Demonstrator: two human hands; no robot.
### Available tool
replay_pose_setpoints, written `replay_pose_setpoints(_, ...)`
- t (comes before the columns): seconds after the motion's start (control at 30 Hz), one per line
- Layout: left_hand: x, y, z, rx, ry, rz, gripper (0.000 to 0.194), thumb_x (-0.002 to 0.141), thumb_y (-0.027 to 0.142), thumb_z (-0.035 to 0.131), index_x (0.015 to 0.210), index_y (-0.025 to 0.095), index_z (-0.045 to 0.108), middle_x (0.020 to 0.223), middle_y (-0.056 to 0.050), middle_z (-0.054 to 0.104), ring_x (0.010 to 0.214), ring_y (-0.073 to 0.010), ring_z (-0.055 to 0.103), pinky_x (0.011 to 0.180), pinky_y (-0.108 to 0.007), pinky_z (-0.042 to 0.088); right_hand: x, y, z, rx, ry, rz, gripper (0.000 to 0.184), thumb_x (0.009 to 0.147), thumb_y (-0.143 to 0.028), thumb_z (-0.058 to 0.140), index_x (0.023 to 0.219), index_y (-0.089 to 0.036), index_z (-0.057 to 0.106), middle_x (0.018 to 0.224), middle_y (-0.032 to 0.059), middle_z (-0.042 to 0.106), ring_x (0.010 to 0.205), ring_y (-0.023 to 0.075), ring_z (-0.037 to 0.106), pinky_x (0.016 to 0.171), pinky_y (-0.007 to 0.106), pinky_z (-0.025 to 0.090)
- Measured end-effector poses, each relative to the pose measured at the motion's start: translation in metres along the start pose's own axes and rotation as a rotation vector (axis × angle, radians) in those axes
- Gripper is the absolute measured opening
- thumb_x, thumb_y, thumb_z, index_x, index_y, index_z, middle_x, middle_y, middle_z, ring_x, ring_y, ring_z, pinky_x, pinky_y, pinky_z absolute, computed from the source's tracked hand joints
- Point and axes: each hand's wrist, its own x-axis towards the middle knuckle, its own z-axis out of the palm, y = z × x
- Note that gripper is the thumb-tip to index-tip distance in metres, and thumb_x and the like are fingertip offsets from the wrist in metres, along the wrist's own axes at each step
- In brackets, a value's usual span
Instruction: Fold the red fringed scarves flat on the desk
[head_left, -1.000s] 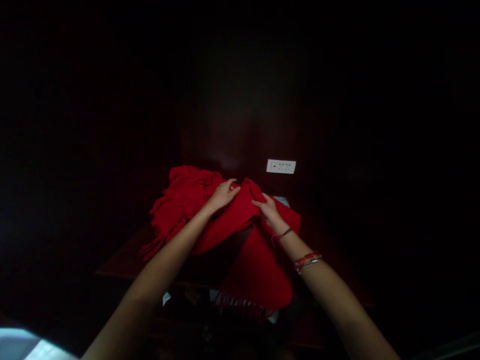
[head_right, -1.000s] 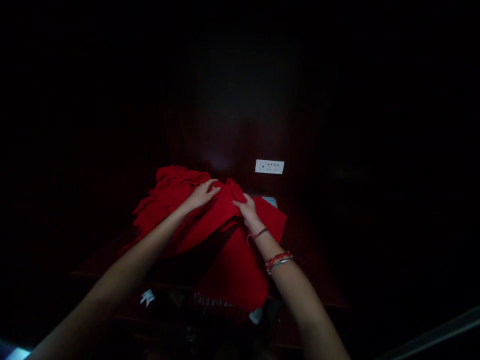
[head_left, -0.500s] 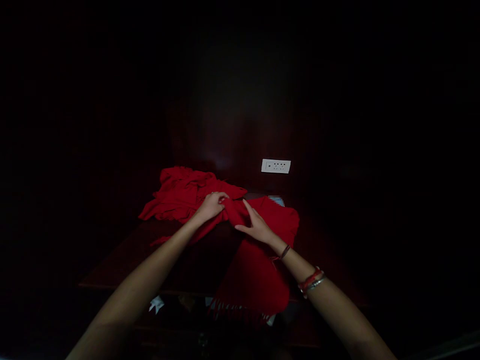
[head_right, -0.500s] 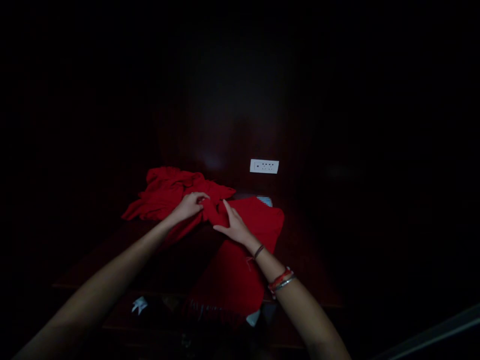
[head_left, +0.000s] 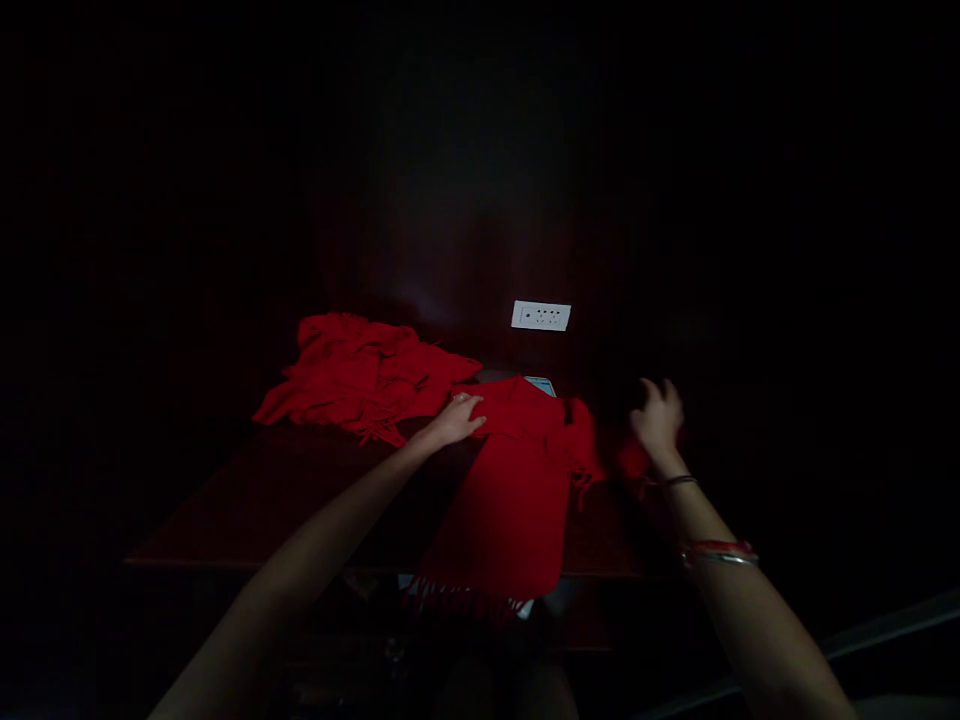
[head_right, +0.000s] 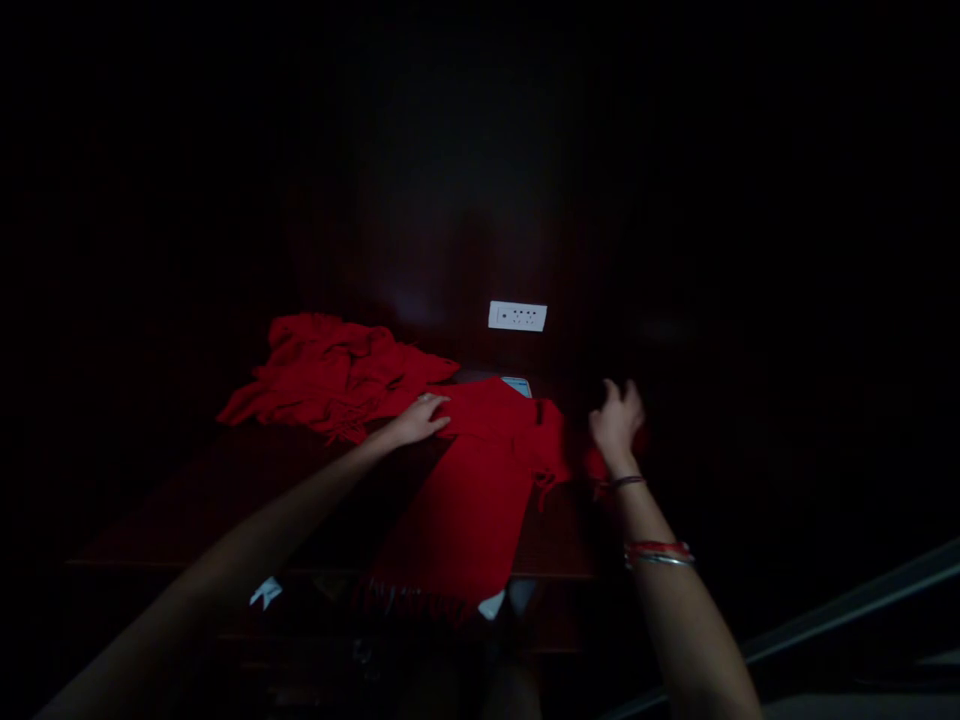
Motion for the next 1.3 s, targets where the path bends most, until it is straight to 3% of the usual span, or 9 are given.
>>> replay_pose_setpoints(0.1,-0.013,0.001,0.04,0.1,-0.24,-0.017,0.077,0.067,0.05,0.049,0.128,0.013,0.019,0.132,-0.016,0.018,0.12,-0.0288,0.014,0.094,-0.043,0.019,-0.027,-0.048,0.037,-0.098,-0.373,-0.362,0.051,0.074,-0.02,0.037,0.123,-0.023,0.028,0.128,0.0092,0.03,0.116,0.0259,0.024,0.088,0.047,0.026)
replay_pose_setpoints(0.2,-0.027,-0.007,0.056,0.178,-0.37,-0.033,0.083,0.064,0.065,0.038,0.13,0.022,0.01,0.136,-0.008,0.006,0.122,-0.0301,0.002,0.093,-0.051,0.01,-0.046,-0.087,0.074,-0.197,-0.622,-0.478,0.061,0.073,-0.039,0.044,0.127,-0.03,0.018,0.129,0.0101,0.027,0.113,0.0321,0.027,0.08,0.049,0.031)
replay_pose_setpoints(0.4,-0.038,-0.042,0.035,0.251,-0.373,-0.062,0.087,0.061,0.067,0.04,0.129,0.03,0.001,0.134,-0.009,0.014,0.12,-0.0302,0.015,0.089,-0.056,0.012,-0.042,-0.097,0.08,-0.237,-0.595,-0.6,0.029,0.081,-0.018,0.031,0.103,-0.019,0.05,0.099,0.01,0.051,0.093,0.0189,0.047,0.078,0.031,0.034)
replay_pose_setpoints(0.57,-0.031,-0.046,0.026,0.285,-0.124,-0.052,0.072,0.069,0.046,0.048,0.128,0.021,0.015,0.117,-0.012,0.039,0.107,-0.0247,0.038,0.086,-0.039,0.031,-0.024,-0.079,0.049,-0.071,-0.341,-0.704,0.029,0.08,-0.017,0.031,0.104,-0.018,0.048,0.101,0.0081,0.048,0.09,0.0158,0.045,0.08,0.027,0.032)
replay_pose_setpoints(0.7,-0.018,-0.036,0.026,0.386,-0.046,0.065,0.03,0.075,0.016,0.039,0.104,0.019,0.047,0.101,-0.007,0.05,0.097,-0.018,0.045,0.082,-0.028,0.035,-0.036,-0.067,0.049,-0.013,-0.502,-0.772,0.042,0.075,-0.027,0.043,0.116,-0.02,0.039,0.109,0.0085,0.042,0.098,0.0179,0.04,0.082,0.028,0.032)
replay_pose_setpoints(0.87,-0.002,-0.016,0.018,0.448,0.084,0.175,0.028,0.075,0.007,0.031,0.094,0.019,0.048,0.097,-0.007,0.051,0.095,-0.0188,0.046,0.075,-0.027,0.038,-0.06,-0.081,0.074,-0.162,-0.574,-0.631,0.063,0.073,-0.029,0.045,0.128,-0.022,0.016,0.116,0.0113,0.04,0.104,0.0235,0.037,0.083,0.037,0.029)
replay_pose_setpoints(1.0,0.007,-0.007,0.014,0.437,0.142,0.15,0.028,0.074,0.005,0.031,0.094,0.017,0.046,0.094,-0.008,0.051,0.091,-0.0186,0.047,0.074,-0.027,0.038,-0.056,-0.092,0.086,-0.237,-0.573,-0.62,0.044,0.078,-0.019,0.034,0.122,-0.019,0.03,0.105,0.0113,0.049,0.097,0.0206,0.043,0.083,0.035,0.028)
replay_pose_setpoints(1.2,-0.003,-0.022,0.023,0.347,-0.074,0.247,0.027,0.07,0.008,0.038,0.091,0.02,0.048,0.093,-0.004,0.052,0.09,-0.0174,0.048,0.078,-0.026,0.037,-0.048,-0.075,0.084,-0.223,-0.708,-0.719,0.039,0.08,-0.03,0.035,0.118,-0.021,0.037,0.11,0.0116,0.044,0.1,0.0211,0.042,0.076,0.03,0.036)
replay_pose_setpoints(1.3,-0.009,-0.032,0.024,0.28,-0.148,0.265,0.035,0.066,0.016,0.047,0.1,0.022,0.045,0.101,-0.003,0.049,0.095,-0.0179,0.046,0.082,-0.026,0.036,-0.051,-0.069,0.082,-0.238,-0.699,-0.729,0.037,0.082,-0.021,0.03,0.118,-0.02,0.038,0.104,0.0114,0.048,0.096,0.0186,0.045,0.075,0.028,0.036)
